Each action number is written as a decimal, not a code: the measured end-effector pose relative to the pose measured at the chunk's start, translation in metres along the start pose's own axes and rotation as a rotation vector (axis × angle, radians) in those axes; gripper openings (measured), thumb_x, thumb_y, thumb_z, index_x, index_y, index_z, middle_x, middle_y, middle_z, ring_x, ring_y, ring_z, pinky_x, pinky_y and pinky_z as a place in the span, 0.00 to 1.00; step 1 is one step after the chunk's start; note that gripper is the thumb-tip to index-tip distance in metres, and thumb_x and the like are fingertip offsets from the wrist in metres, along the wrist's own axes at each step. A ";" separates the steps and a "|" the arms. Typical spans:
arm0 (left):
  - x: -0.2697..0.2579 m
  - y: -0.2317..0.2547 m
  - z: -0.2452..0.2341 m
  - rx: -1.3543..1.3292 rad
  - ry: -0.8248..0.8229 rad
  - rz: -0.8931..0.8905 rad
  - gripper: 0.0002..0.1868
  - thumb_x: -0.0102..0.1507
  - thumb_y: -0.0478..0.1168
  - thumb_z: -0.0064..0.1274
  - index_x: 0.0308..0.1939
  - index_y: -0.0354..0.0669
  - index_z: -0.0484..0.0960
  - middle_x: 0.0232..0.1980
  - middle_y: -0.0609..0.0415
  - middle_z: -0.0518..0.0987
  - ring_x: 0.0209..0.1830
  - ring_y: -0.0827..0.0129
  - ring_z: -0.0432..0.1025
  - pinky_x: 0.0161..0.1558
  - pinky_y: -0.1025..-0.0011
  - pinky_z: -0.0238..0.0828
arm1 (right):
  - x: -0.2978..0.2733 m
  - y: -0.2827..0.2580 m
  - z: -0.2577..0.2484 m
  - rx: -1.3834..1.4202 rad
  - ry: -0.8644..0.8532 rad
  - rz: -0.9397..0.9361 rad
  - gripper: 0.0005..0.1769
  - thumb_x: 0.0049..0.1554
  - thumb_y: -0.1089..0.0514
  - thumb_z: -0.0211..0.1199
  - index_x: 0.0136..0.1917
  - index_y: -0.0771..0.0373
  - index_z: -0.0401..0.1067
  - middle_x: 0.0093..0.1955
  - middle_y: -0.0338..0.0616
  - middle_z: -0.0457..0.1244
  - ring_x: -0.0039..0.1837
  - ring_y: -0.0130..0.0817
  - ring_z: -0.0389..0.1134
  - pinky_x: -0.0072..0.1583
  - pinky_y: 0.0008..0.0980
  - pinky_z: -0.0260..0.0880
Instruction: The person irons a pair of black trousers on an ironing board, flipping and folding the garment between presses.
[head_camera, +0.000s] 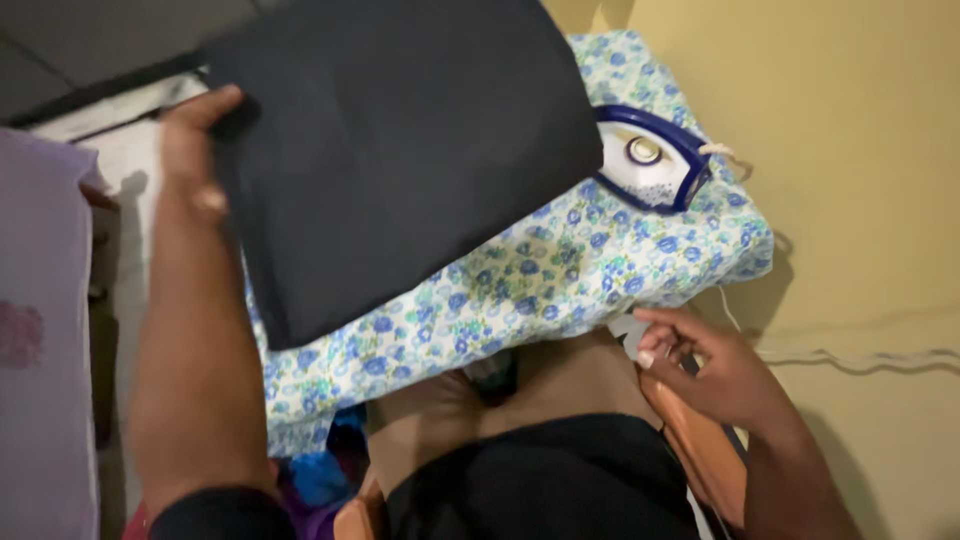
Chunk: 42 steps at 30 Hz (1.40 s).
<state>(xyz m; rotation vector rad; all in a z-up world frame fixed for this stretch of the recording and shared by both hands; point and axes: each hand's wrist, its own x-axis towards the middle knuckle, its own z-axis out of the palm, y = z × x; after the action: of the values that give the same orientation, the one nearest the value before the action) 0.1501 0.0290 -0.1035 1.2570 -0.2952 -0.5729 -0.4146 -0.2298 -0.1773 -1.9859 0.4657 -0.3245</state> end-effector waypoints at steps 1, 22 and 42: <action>-0.002 -0.027 -0.005 -0.021 0.027 -0.176 0.18 0.67 0.45 0.46 0.54 0.39 0.79 0.48 0.50 0.85 0.44 0.64 0.82 0.54 0.61 0.77 | 0.000 0.000 0.001 -0.004 0.026 -0.033 0.30 0.53 0.62 0.69 0.68 0.62 0.71 0.48 0.37 0.71 0.49 0.21 0.69 0.52 0.25 0.70; -0.179 -0.152 -0.051 0.250 0.162 -0.406 0.21 0.60 0.34 0.64 0.52 0.22 0.77 0.53 0.40 0.81 0.43 0.62 0.80 0.45 0.67 0.80 | 0.280 0.021 -0.051 -1.129 0.315 0.092 0.38 0.53 0.29 0.71 0.55 0.67 0.76 0.47 0.58 0.70 0.49 0.56 0.72 0.48 0.53 0.72; -0.219 -0.213 0.142 1.554 -0.020 0.723 0.30 0.66 0.50 0.50 0.68 0.38 0.73 0.73 0.46 0.70 0.76 0.53 0.59 0.74 0.43 0.46 | 0.256 -0.037 -0.040 -1.111 0.119 -0.253 0.32 0.46 0.27 0.73 0.47 0.54 0.81 0.41 0.49 0.71 0.44 0.51 0.73 0.48 0.49 0.73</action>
<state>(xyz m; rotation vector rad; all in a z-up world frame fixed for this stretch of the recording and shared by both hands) -0.1552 -0.0047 -0.2422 2.4061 -1.2962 0.4449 -0.1974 -0.3643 -0.1202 -3.1359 0.5250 -0.3824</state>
